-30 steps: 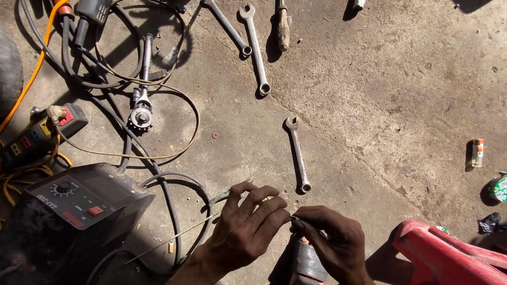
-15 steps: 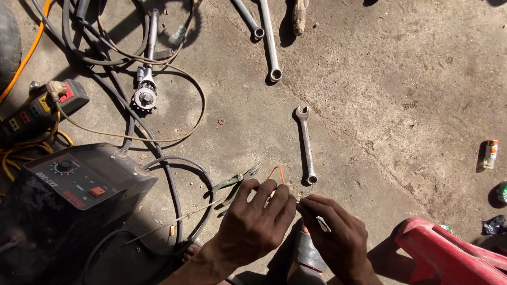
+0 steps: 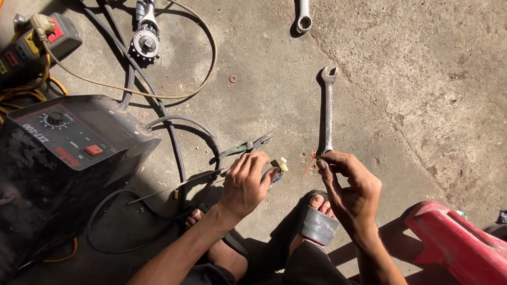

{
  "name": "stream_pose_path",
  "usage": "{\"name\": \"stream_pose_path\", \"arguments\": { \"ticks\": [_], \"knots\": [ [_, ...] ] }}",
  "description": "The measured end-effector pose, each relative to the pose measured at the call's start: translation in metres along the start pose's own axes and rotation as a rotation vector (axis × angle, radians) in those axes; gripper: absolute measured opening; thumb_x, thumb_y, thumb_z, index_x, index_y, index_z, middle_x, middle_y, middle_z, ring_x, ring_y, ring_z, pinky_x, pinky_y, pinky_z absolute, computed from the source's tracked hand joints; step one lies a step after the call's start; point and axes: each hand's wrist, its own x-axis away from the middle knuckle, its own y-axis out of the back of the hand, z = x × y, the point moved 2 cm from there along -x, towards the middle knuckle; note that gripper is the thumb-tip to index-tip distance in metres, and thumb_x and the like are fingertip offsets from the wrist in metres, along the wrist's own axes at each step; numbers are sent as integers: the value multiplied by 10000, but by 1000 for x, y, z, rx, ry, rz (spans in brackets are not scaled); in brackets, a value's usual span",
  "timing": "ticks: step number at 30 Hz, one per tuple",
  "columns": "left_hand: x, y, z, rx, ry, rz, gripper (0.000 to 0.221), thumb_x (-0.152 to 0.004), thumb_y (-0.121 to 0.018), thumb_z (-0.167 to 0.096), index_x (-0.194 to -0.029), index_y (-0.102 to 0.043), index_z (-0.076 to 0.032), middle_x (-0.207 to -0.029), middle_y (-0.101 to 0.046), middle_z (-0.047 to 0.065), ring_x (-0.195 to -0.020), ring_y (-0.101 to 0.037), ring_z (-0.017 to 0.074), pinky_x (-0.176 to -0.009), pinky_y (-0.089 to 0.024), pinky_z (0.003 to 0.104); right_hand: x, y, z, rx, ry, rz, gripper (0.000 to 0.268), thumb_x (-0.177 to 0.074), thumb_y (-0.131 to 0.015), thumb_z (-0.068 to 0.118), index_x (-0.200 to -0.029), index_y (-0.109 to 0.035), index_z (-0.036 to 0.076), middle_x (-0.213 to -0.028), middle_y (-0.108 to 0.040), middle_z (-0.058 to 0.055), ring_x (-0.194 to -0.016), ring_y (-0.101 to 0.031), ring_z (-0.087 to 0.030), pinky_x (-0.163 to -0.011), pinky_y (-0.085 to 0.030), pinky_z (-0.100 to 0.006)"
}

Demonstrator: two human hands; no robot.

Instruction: Assembling an electrical wire connector by stripping wire ends and inserting them into a plastic housing

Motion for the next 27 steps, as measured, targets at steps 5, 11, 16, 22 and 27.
{"name": "stream_pose_path", "arguments": {
  "ticks": [5,11,16,22,27],
  "knots": [
    [102,-66,77,-1086,-211,403,1134,-721,-571,-939,-1576,-252,-266,-1479,-478,227,-1296,-515,369,-1004,-437,513,7,2,-29,-924,-566,-127,147,-951,-690,52,-1005,-702,-85,-935,-771,-235,-817,-771,-272,-697,-639,-316],
    [76,-34,46,-163,111,248,466,-983,-478,-261,-1380,-475,-16,-1118,-637,171,-870,-626,283,-695,-569,411,11,7,-32,-1150,-680,-189,109,-946,-710,48,-959,-694,-58,-929,-772,-244,-818,-773,-271,-661,-621,-301],
    [30,29,-17,246,457,9,468,-889,-565,-411,-1214,-472,-87,-856,-698,44,-679,-669,155,-612,-520,302,10,17,-22,-1050,-569,-272,124,-950,-702,46,-973,-698,-75,-931,-753,-237,-772,-734,-275,-682,-606,-317],
    [-12,64,-110,478,389,199,188,-860,-766,-304,-865,-752,-117,-907,-704,-29,-726,-711,111,-686,-543,249,10,21,-5,-986,-460,-362,124,-950,-698,38,-992,-688,-79,-977,-717,-230,-790,-726,-298,-718,-636,-341],
    [-12,33,-118,793,449,377,217,-911,-722,-291,-1000,-773,-100,-1227,-716,38,-1208,-764,206,-1023,-571,314,10,21,0,-1020,-389,-406,97,-952,-693,11,-1002,-691,-72,-991,-700,-255,-871,-716,-310,-773,-631,-344]
  ]
}}
